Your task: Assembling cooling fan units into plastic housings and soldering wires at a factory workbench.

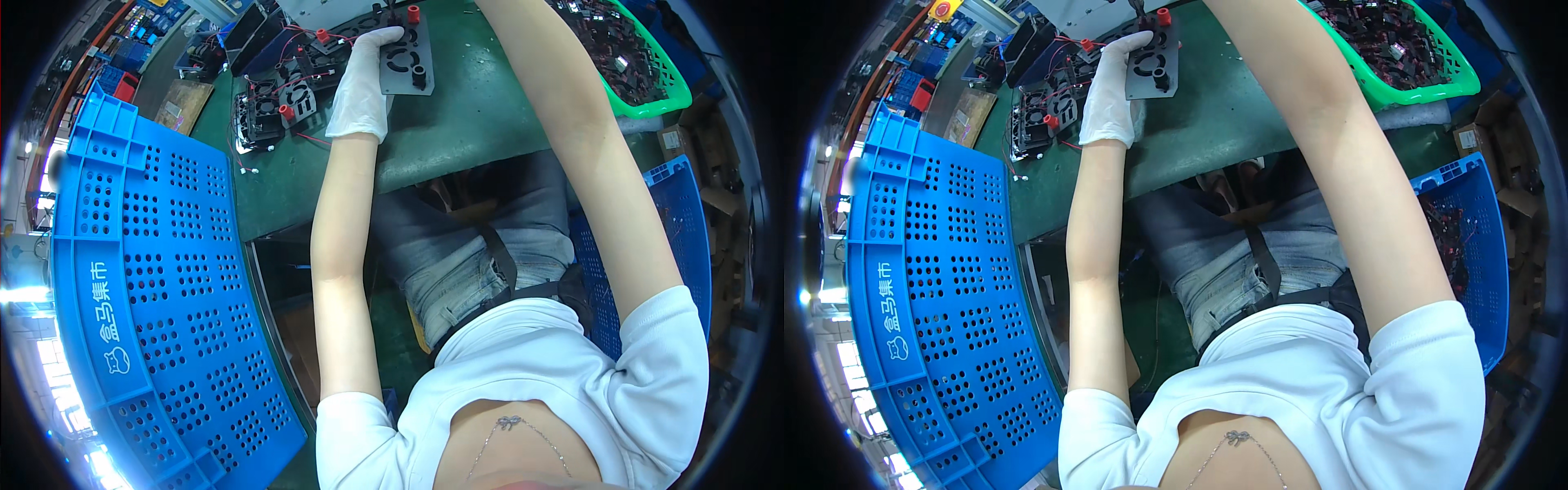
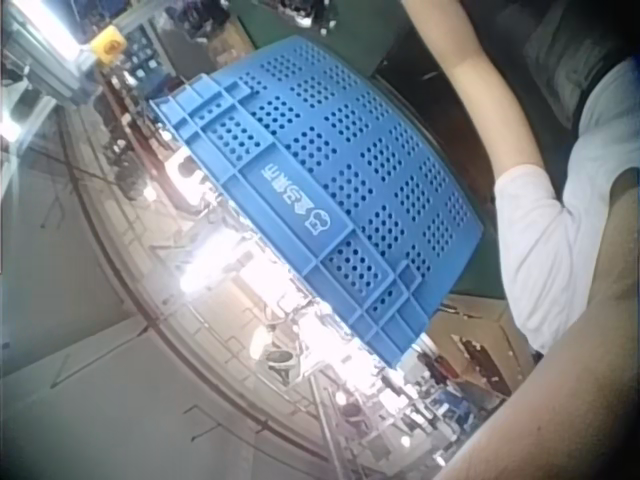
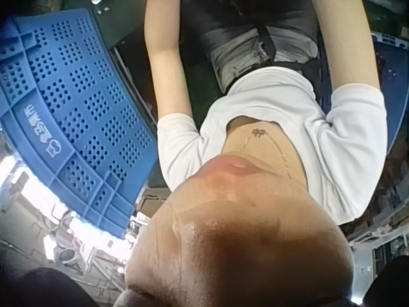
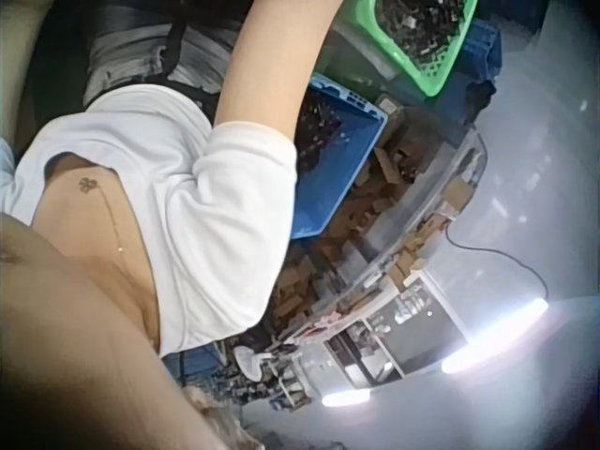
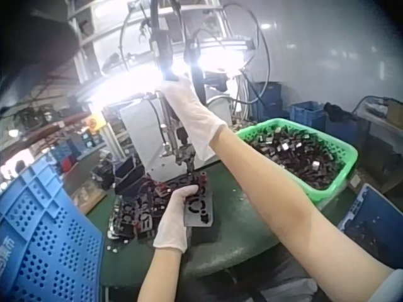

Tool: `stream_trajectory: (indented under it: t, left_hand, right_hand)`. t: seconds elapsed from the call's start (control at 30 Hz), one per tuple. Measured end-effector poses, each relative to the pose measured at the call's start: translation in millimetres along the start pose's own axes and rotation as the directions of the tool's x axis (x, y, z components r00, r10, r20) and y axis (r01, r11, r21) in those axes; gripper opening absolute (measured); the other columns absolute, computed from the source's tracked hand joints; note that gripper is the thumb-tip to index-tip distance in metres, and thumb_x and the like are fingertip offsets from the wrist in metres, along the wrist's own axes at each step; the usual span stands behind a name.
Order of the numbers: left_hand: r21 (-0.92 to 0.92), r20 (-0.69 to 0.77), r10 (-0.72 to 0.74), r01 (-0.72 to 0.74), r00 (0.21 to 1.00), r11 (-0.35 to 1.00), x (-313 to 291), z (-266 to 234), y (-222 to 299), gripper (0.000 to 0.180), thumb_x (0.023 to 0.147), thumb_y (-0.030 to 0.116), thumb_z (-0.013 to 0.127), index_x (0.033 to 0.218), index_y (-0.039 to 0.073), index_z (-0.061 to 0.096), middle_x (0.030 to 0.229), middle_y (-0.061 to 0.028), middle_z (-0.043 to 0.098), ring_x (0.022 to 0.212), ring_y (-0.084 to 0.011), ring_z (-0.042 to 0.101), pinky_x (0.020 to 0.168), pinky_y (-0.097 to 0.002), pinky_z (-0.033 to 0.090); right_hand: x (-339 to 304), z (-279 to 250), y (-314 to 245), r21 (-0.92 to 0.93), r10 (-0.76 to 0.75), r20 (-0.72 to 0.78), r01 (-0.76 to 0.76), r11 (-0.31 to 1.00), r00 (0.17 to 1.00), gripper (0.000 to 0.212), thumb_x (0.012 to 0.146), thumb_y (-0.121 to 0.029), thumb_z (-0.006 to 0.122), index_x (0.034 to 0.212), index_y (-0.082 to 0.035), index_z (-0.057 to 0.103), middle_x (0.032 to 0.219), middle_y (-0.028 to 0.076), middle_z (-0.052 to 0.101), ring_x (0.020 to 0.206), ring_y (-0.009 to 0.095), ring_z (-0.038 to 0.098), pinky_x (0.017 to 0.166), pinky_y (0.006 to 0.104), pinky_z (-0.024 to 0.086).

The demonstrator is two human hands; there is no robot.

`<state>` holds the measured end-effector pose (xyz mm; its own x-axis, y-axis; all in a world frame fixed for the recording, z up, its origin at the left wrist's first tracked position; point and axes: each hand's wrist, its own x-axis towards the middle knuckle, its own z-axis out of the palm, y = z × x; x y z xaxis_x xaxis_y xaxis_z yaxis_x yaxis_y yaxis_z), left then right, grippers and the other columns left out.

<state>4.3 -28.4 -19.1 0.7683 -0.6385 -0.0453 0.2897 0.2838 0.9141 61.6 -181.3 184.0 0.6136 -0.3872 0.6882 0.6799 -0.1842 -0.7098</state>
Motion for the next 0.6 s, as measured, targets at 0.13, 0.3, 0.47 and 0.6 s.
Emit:
stream_trajectory:
  t: [0.13,0.3,0.47,0.6]
  left_hand:
    - [0.013,0.068,0.073,-0.074,0.995,0.997,4,-13,-5,0.033,0.083,0.022,0.060,0.109,0.002,0.062,0.100,-0.0136,0.069,0.090,-0.0187,0.067,0.080,-0.0292,0.052]
    - [-0.010,0.038,0.000,0.001,0.999,1.000,13,-10,-4,0.034,0.083,0.020,0.062,0.110,0.001,0.061,0.097,-0.0149,0.069,0.086,-0.0202,0.068,0.077,-0.0296,0.053]
    - [-0.062,0.054,0.033,-0.030,0.998,0.998,6,-7,-3,0.033,0.082,0.017,0.063,0.111,0.000,0.060,0.096,-0.0162,0.069,0.085,-0.0213,0.068,0.074,-0.0289,0.054]
    - [-0.078,0.037,-0.002,0.005,0.999,0.997,4,-4,0,0.035,0.082,0.018,0.064,0.111,0.000,0.060,0.097,-0.0166,0.069,0.085,-0.0217,0.069,0.073,-0.0285,0.055]
  right_hand:
    - [-3,3,-2,-0.003,-0.003,0.009,0.004,1.000,1.000,0.021,0.079,-0.023,0.064,0.087,-0.004,0.065,0.062,0.004,0.059,0.048,0.015,0.054,0.044,0.0285,0.043]
    - [-4,1,-3,-0.020,-0.009,0.013,0.009,1.000,1.000,0.021,0.079,-0.023,0.064,0.087,-0.003,0.065,0.062,0.004,0.060,0.048,0.015,0.054,0.044,0.0286,0.043]
    - [-7,2,-1,-0.028,-0.008,0.016,0.008,1.000,1.000,0.022,0.080,-0.023,0.064,0.087,-0.003,0.065,0.062,0.004,0.060,0.048,0.015,0.054,0.044,0.0286,0.043]
    - [-6,7,-2,-0.028,-0.019,0.017,0.020,0.999,1.000,0.022,0.080,-0.023,0.064,0.087,-0.003,0.065,0.062,0.004,0.060,0.048,0.015,0.054,0.045,0.0286,0.043]
